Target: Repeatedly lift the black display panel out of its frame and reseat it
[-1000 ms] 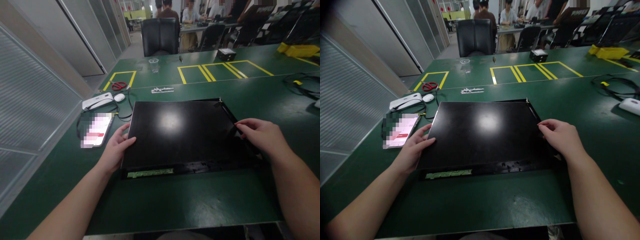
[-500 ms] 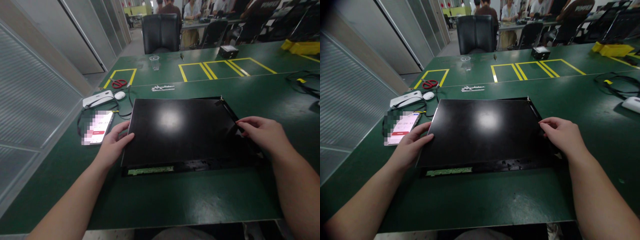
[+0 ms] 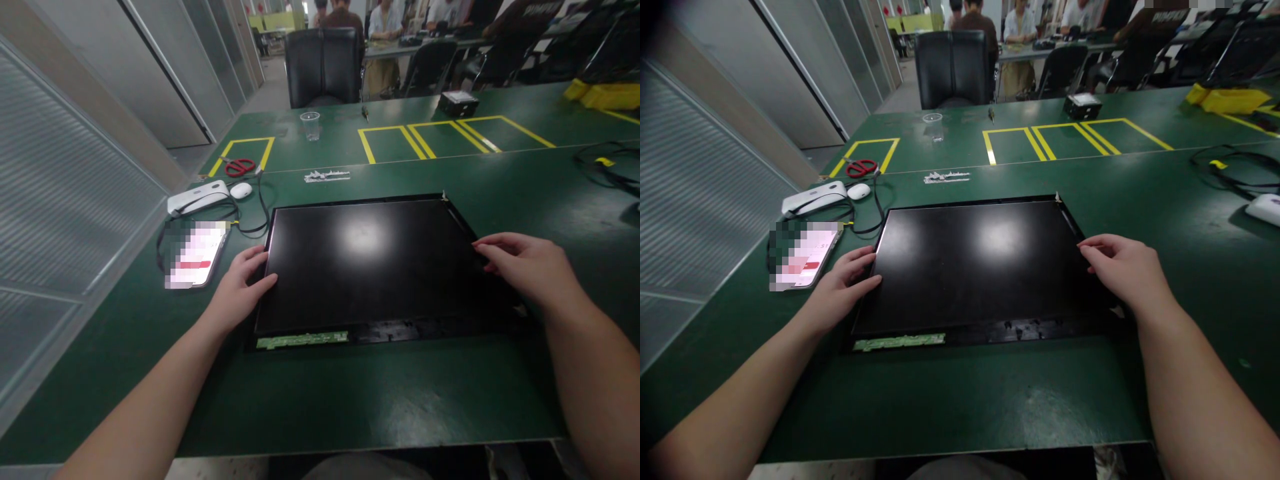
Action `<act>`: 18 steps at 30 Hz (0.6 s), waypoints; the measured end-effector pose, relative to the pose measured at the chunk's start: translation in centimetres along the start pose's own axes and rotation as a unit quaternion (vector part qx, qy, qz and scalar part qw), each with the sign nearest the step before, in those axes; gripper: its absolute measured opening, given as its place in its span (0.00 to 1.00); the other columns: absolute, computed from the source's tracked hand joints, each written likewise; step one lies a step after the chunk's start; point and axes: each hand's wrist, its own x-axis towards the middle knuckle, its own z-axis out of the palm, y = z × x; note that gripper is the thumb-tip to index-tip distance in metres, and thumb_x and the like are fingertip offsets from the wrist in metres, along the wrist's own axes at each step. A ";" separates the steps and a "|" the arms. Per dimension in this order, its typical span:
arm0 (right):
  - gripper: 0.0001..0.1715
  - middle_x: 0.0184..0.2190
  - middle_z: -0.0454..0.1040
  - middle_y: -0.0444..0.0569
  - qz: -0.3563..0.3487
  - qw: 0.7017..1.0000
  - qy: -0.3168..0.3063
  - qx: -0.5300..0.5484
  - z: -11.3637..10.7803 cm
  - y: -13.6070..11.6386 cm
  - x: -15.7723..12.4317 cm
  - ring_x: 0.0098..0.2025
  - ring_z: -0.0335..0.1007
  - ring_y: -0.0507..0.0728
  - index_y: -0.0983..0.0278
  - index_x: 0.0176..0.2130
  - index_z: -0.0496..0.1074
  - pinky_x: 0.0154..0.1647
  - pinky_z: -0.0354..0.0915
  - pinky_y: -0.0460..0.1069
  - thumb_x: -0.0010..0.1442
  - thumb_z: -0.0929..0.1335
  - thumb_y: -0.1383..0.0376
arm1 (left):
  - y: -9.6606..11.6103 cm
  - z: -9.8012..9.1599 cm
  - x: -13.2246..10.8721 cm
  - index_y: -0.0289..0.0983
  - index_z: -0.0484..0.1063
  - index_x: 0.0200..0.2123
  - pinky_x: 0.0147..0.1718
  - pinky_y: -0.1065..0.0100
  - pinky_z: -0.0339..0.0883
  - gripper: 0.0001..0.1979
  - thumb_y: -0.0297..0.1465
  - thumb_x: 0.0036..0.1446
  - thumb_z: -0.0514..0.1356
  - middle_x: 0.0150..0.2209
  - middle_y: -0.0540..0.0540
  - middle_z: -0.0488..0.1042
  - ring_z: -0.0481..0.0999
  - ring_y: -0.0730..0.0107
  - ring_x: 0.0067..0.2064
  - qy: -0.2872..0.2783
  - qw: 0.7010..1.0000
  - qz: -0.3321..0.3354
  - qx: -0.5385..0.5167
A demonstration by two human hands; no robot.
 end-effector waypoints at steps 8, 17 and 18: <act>0.23 0.26 0.81 0.48 0.006 1.000 -0.004 -0.006 -0.2 -0.8 -0.5 0.30 0.80 0.63 0.57 0.38 0.84 0.42 0.72 0.58 0.48 0.70 0.48 | 0.1 0.2 0.0 0.41 0.84 0.53 0.75 0.39 0.51 0.24 0.45 0.56 0.69 0.71 0.35 0.67 0.63 0.34 0.75 0.005 0.999 0.004 0.032; 0.25 0.22 0.79 0.48 0.023 1.000 0.003 0.006 -0.2 -0.2 0.0 0.30 0.79 0.63 0.58 0.39 0.84 0.37 0.69 0.56 0.48 0.72 0.46 | 0.2 0.2 0.1 0.38 0.83 0.54 0.75 0.41 0.51 0.26 0.46 0.58 0.68 0.71 0.32 0.67 0.64 0.34 0.74 -0.003 0.999 0.013 0.044; 0.25 0.22 0.78 0.47 0.026 1.000 0.004 0.008 -0.2 -0.1 0.1 0.29 0.79 0.63 0.58 0.39 0.84 0.37 0.69 0.56 0.48 0.72 0.46 | 0.1 0.2 0.2 0.38 0.83 0.55 0.75 0.41 0.51 0.26 0.46 0.58 0.67 0.71 0.32 0.67 0.64 0.35 0.75 -0.006 0.999 0.013 0.052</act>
